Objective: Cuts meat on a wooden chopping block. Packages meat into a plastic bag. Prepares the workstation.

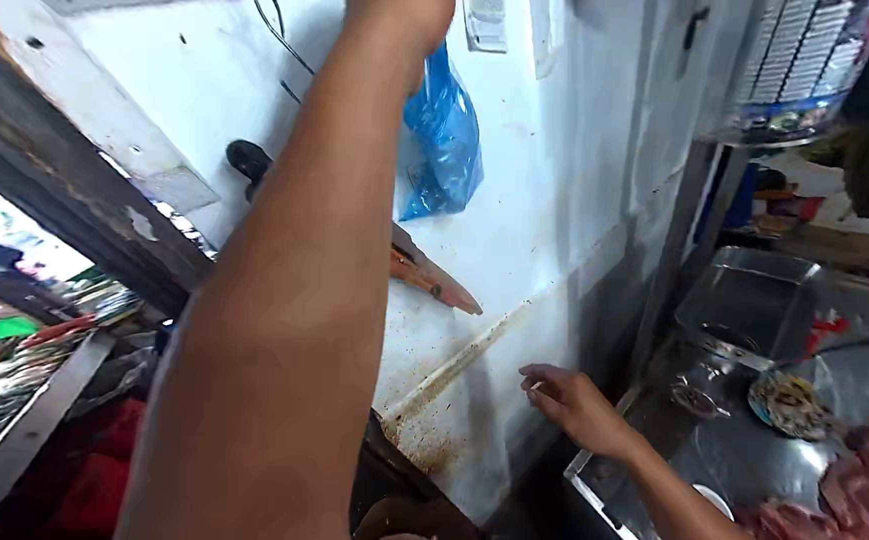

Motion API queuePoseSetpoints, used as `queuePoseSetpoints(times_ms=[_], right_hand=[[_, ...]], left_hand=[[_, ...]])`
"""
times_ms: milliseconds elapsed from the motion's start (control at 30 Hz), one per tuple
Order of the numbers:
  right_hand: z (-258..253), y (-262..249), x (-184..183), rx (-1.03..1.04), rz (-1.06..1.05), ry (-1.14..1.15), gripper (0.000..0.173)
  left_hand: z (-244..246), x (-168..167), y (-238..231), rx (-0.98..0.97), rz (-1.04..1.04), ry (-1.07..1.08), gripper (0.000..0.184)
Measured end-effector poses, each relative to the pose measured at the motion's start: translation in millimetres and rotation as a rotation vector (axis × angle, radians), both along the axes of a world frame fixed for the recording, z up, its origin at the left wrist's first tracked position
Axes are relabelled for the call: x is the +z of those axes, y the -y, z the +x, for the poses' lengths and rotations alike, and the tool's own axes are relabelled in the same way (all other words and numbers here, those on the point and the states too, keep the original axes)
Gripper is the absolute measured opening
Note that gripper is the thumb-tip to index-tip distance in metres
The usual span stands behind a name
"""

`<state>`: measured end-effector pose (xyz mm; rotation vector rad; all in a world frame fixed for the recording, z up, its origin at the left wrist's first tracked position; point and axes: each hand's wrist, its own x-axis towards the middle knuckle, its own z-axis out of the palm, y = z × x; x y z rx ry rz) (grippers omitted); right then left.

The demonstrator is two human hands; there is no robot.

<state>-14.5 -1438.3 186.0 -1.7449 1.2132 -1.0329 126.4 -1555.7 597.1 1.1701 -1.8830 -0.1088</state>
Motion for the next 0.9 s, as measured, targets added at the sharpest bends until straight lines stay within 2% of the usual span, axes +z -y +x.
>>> queuePoseSetpoints(times_ms=[100, 167, 233, 300, 367, 467, 567, 633, 733, 833, 900], right_hand=[[-13, 14, 29, 0.099, -0.087, 0.060, 0.034], [-23, 25, 60, 0.125, -0.195, 0.082, 0.033], [-31, 36, 96, 0.120, -0.318, 0.104, 0.032], [-32, 53, 134, 0.088, -0.439, 0.117, 0.030], [-28, 66, 167, 0.056, -0.492, 0.104, 0.028], [-20, 86, 210, 0.026, -0.615, 0.026, 0.026], [-9, 116, 250, -0.074, -0.719, -0.027, 0.034], [-5, 140, 271, -0.135, -0.716, -0.035, 0.041], [-2, 170, 286, -0.145, -0.590, 0.008, 0.041], [1, 179, 290, -0.113, -0.430, 0.052, 0.038], [3, 176, 296, -0.125, -0.413, 0.048, 0.039]], left_hand=[[-3, 8, 10, 0.276, 0.129, 0.085, 0.032], [1, 5, 14, 0.328, 0.271, 0.162, 0.032], [3, 0, 16, 0.354, 0.347, 0.346, 0.025], [2, 6, 18, 0.445, 0.328, 0.564, 0.026], [-2, 9, 22, 0.524, 0.343, 0.691, 0.028], [-10, 8, 22, 0.575, 0.358, 0.790, 0.031], [-7, 13, 26, 0.584, 0.341, 0.835, 0.032], [1, 16, 34, 0.548, 0.328, 0.730, 0.030], [16, 11, 41, 0.426, 0.325, 0.350, 0.027], [20, 1, 36, 0.311, 0.357, 0.027, 0.027], [19, -2, 34, 0.283, 0.337, -0.060, 0.024]])
